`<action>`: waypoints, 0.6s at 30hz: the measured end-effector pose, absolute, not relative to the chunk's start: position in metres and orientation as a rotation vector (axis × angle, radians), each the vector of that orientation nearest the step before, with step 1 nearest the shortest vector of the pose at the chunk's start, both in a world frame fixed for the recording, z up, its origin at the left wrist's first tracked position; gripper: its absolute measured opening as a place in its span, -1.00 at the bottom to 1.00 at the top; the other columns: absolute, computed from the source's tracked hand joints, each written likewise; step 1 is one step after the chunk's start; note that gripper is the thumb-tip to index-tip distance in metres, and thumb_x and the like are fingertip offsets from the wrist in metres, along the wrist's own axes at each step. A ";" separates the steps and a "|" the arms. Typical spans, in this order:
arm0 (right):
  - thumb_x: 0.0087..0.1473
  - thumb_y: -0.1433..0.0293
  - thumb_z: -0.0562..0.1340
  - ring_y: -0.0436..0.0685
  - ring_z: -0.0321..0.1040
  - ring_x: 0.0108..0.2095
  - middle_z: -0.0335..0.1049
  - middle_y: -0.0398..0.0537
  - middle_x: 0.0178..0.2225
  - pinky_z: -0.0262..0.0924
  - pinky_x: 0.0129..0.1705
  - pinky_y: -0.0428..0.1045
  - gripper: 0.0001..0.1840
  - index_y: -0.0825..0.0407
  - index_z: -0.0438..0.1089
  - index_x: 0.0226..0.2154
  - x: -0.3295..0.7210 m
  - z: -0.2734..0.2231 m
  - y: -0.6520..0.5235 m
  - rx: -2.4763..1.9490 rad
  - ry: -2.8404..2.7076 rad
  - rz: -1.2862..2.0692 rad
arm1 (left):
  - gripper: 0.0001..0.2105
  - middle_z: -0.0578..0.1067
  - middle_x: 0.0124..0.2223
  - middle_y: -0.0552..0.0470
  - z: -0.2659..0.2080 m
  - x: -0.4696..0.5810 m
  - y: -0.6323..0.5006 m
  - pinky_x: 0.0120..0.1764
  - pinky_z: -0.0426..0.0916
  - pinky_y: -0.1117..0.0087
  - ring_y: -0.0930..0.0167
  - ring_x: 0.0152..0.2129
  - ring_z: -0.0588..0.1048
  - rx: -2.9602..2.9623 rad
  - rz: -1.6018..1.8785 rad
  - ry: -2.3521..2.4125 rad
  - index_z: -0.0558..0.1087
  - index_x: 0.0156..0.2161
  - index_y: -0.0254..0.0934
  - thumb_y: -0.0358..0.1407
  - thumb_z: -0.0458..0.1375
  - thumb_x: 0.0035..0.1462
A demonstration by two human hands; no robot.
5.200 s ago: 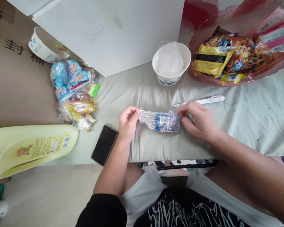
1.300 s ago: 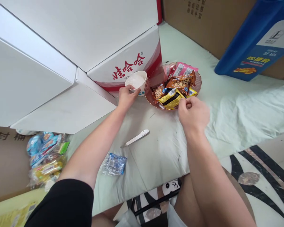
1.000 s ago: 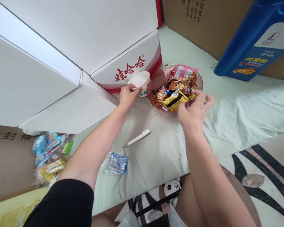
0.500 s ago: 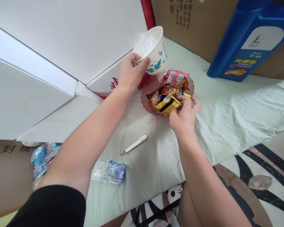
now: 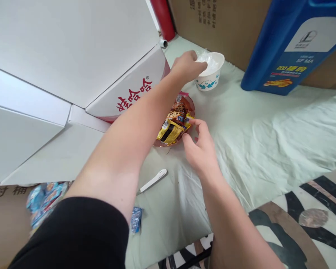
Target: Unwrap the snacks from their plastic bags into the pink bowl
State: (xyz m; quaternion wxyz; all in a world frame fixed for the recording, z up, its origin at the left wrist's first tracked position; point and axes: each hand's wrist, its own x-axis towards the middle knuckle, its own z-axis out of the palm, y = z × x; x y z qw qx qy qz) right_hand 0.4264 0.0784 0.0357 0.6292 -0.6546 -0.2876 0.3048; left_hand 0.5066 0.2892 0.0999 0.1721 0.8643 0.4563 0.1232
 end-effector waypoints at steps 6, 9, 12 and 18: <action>0.01 0.38 0.15 0.22 0.30 0.14 0.42 0.04 0.03 0.16 0.24 0.25 -0.67 -0.04 0.29 -0.10 0.429 0.042 0.078 -1.441 -0.499 0.615 | -0.92 0.41 -0.08 -0.13 0.109 0.451 0.249 0.05 0.24 0.21 0.30 -0.16 0.39 2.620 0.548 1.115 0.40 -0.20 -0.19 -0.38 0.20 0.21; 0.02 0.36 0.14 0.17 0.33 0.12 0.40 0.01 0.00 0.22 0.20 0.18 -0.68 -0.05 0.26 -0.10 0.423 0.047 0.077 -1.309 -0.407 0.613 | -0.89 0.42 -0.25 -0.06 0.108 0.395 0.221 -0.07 0.27 0.24 0.29 -0.23 0.41 2.705 0.715 0.985 0.35 -0.36 -0.19 -0.37 0.17 0.20; 0.05 0.37 0.11 0.16 0.38 0.06 0.40 0.01 -0.05 0.30 0.14 0.16 -0.73 -0.05 0.24 -0.14 0.428 0.050 0.075 -1.199 -0.372 0.637 | -0.71 0.34 -0.43 0.00 0.097 0.323 0.198 -0.25 0.23 0.31 0.36 -0.40 0.37 2.784 0.688 1.016 0.19 -0.55 -0.21 -0.29 0.08 0.19; 0.09 0.51 0.09 0.16 0.45 -0.04 0.39 0.08 -0.03 0.39 -0.11 0.09 -0.65 0.03 0.25 -0.04 0.505 0.028 0.094 -1.415 -0.378 0.556 | -0.57 0.10 -0.69 0.07 0.053 0.209 0.176 -0.43 0.00 0.30 0.40 -0.66 0.19 2.636 -0.095 1.454 0.02 -0.71 -0.18 -0.23 -0.06 0.18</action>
